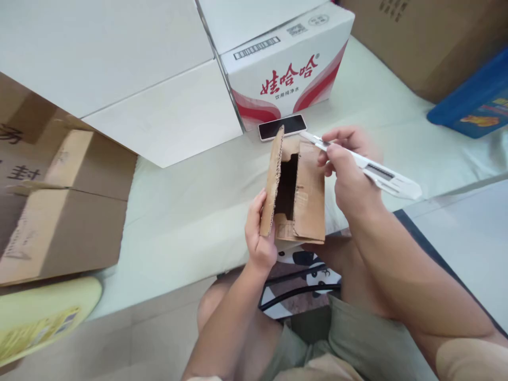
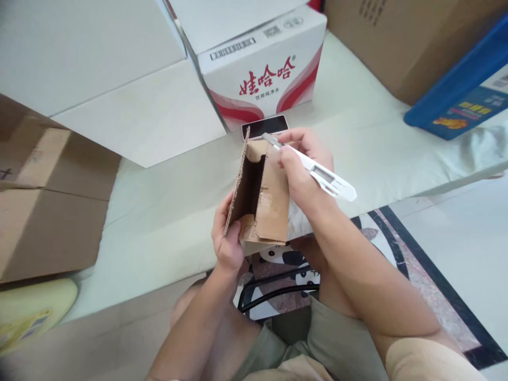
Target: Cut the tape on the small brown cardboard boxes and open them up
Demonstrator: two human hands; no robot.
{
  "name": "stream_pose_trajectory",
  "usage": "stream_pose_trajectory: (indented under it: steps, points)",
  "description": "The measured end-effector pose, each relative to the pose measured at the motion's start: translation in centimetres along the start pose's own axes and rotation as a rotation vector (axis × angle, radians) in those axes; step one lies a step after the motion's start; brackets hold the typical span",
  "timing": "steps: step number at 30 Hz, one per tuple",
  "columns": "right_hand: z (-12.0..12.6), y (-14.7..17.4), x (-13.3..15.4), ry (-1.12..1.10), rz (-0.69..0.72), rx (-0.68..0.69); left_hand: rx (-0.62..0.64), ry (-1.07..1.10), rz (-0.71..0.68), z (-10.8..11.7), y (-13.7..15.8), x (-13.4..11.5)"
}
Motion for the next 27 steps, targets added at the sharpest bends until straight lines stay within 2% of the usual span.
stream_pose_trajectory:
  steps: [2,6,8,10,15,20,24,27]
  points:
    - [-0.1,-0.5,-0.2,-0.017,0.041,-0.079,-0.104,0.092,0.137,0.2,0.0,0.6]
    - [2.0,0.5,-2.0,-0.041,0.100,-0.331,-0.460,0.341,0.456,1.3,-1.3,2.2]
    - [3.0,1.3,-3.6,-0.014,0.057,-0.373,-0.535,0.448,0.669,1.5,-2.2,3.0]
    - [3.4,2.0,-5.2,0.044,0.002,-0.330,-0.551,0.495,0.778,1.7,-3.3,3.3]
    - [1.7,4.2,-6.0,0.052,-0.040,-0.095,-0.571,0.612,0.814,2.3,-4.9,3.0]
    - [-0.2,6.4,-5.4,0.036,-0.082,0.123,-0.676,0.628,0.823,3.6,-5.8,3.3]
    - [0.2,6.6,-6.7,0.155,-0.132,0.188,-0.614,0.602,0.782,4.4,-6.6,3.8]
    - [0.0,6.8,-7.4,0.079,-0.160,0.290,-0.545,0.549,0.704,4.3,-6.8,4.1]
Point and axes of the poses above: each hand's wrist, its own y-axis away from the middle knuckle, its own z-axis out of the back of the hand, x = y × z, the point moved 5 cm from there along -y, towards the middle knuckle, and after that the axes turned 11 degrees about -x, right-handed, at the moved point
